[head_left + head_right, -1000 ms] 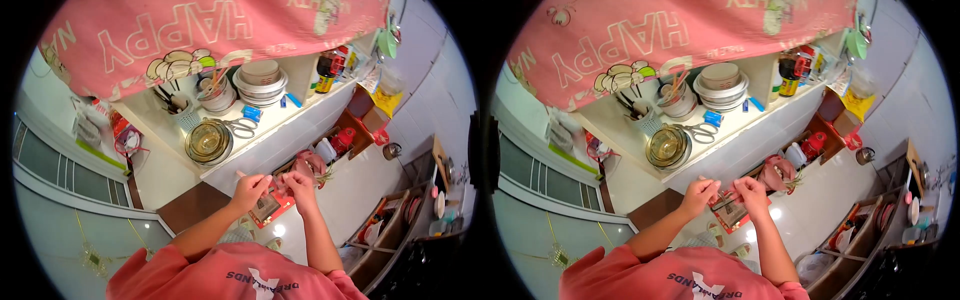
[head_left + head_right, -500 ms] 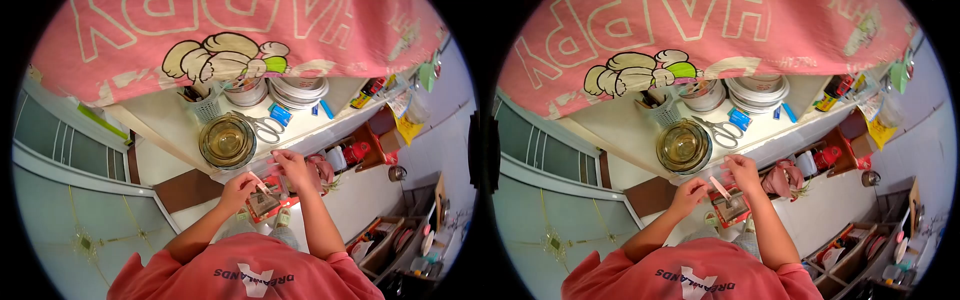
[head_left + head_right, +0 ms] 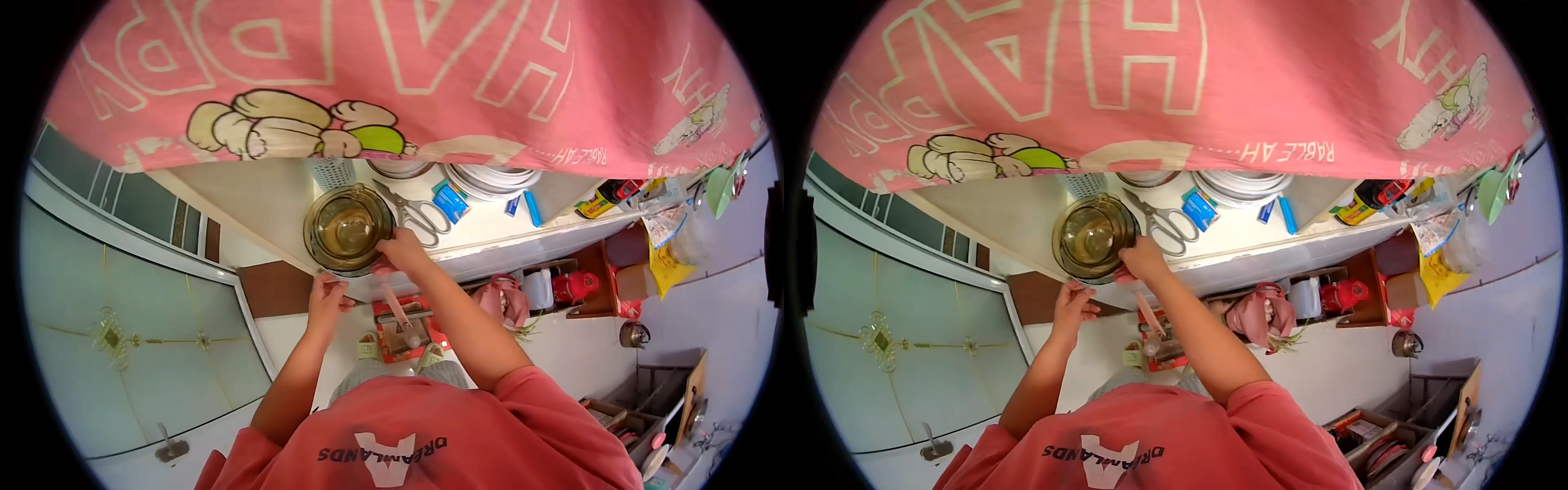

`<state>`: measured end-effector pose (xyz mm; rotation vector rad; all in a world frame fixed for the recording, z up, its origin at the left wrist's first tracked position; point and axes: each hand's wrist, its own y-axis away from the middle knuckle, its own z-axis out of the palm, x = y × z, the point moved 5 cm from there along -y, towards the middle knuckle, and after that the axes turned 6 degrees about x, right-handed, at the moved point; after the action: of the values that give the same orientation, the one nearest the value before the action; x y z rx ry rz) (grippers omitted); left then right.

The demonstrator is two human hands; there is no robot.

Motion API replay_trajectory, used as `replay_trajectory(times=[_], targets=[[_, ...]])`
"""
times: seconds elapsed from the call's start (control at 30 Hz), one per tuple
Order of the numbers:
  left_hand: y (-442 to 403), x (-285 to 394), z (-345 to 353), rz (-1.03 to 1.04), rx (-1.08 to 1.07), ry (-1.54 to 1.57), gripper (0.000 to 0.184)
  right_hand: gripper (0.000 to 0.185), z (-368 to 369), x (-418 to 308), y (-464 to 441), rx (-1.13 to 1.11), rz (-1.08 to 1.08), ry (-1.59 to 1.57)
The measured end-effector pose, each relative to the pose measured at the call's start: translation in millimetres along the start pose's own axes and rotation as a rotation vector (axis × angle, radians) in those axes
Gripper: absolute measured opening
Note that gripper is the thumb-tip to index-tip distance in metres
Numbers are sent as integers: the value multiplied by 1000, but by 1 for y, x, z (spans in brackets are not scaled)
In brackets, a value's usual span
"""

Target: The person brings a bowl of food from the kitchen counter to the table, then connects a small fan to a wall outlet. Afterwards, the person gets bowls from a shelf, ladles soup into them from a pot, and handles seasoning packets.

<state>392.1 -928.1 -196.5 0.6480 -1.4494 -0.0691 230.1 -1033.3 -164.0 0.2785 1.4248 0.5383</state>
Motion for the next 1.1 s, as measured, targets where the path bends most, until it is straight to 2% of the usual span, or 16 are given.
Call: replay_trajectory(times=[0.03,0.13,0.23,0.4,0.43,0.47,0.53,0.7,0.93,1.0,1.1], targets=[[0,2,4,-29,-10,-1,35,24,0,1,-5,3,3,30],[-10,-9,9,-42,-48,112,33,21,3,-4,-4,23,-46,66],[-13,-4,17,-39,-89,224,36,23,5,-4,-5,40,14,81],[-29,-8,23,-97,-93,223,42,26,3,5,-13,113,-53,86],[-32,-9,24,-114,-98,224,44,28,-5,41,-56,142,-257,265],[-33,-10,23,-109,-82,226,44,28,-1,30,-38,97,-109,78],[-35,-9,26,-82,-46,289,47,27,6,10,-13,29,-49,22],[-35,-1,26,-115,-99,325,54,25,9,9,-6,49,-36,7],[-27,-12,18,-225,-95,423,53,23,5,-7,19,59,-53,-118],[-21,-16,14,-283,-222,481,47,23,3,-15,24,54,-64,-134],[11,2,6,-245,-281,431,42,23,1,-30,30,36,-71,-143]])
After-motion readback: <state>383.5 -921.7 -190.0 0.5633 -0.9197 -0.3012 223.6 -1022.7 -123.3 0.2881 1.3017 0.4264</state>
